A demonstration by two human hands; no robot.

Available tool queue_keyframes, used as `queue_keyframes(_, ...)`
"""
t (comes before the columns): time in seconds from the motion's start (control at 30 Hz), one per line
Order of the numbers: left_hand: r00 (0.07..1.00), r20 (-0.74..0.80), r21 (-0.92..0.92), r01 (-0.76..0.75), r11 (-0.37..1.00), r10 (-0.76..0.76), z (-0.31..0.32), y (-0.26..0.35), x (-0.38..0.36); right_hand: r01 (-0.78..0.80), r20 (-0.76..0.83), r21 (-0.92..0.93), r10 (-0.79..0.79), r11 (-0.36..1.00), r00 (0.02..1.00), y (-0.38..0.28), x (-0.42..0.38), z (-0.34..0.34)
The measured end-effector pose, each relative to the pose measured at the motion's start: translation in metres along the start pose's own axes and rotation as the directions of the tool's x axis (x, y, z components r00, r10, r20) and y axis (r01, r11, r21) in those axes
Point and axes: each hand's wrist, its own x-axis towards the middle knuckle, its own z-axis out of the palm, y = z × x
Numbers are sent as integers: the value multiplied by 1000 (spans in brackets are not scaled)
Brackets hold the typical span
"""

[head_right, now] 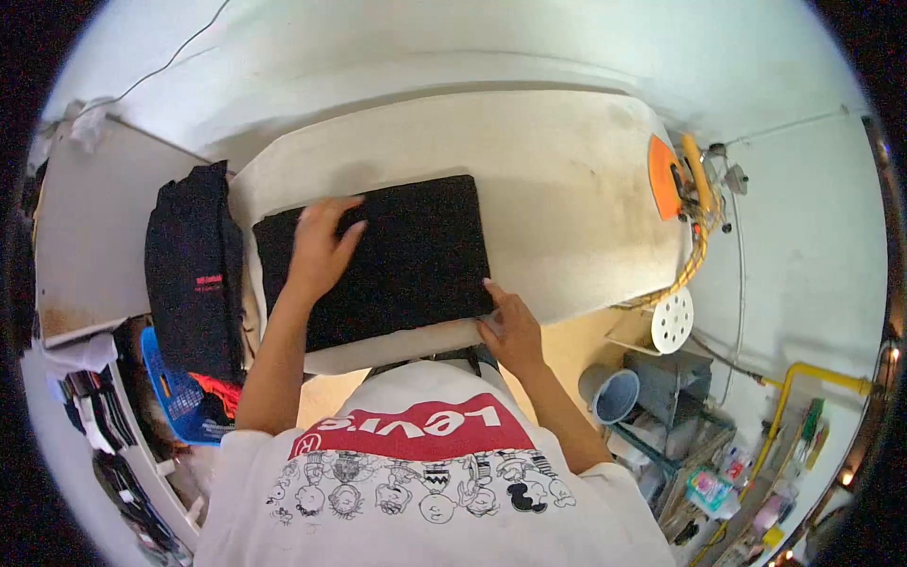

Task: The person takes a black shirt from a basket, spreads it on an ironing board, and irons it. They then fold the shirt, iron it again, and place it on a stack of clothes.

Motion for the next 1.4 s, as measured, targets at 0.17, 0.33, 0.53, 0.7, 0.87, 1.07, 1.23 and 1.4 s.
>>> queue_keyframes(0.17,972,213,160,-135,978,99,95,36,91,181,-95,-91,-189,979,977,18,12,12)
queue_keyframes(0.33,860,508,367,-264,892,46,138,37,137,255,-90,16,-253,967,963,35,9,6)
queue_keyframes(0.53,815,552,-219,346,912,-176,146,57,188,273,-269,231,-209,934,940,82,27,-35)
queue_keyframes(0.7,972,236,-340,105,934,-23,198,115,240,117,-315,293,-20,949,949,158,72,-151)
queue_keyframes(0.87,996,86,-253,-2,968,24,181,103,214,-164,-601,-246,-17,955,799,209,112,-300)
queue_keyframes(1.07,929,197,66,307,949,-314,89,17,91,-163,-261,105,186,981,947,274,179,-354)
queue_keyframes(1.23,862,139,-308,506,806,-488,70,-14,30,-416,-107,200,442,887,891,208,188,-321)
queue_keyframes(1.4,776,294,-423,629,652,-558,59,-18,40,-347,20,148,348,926,937,92,175,-254)
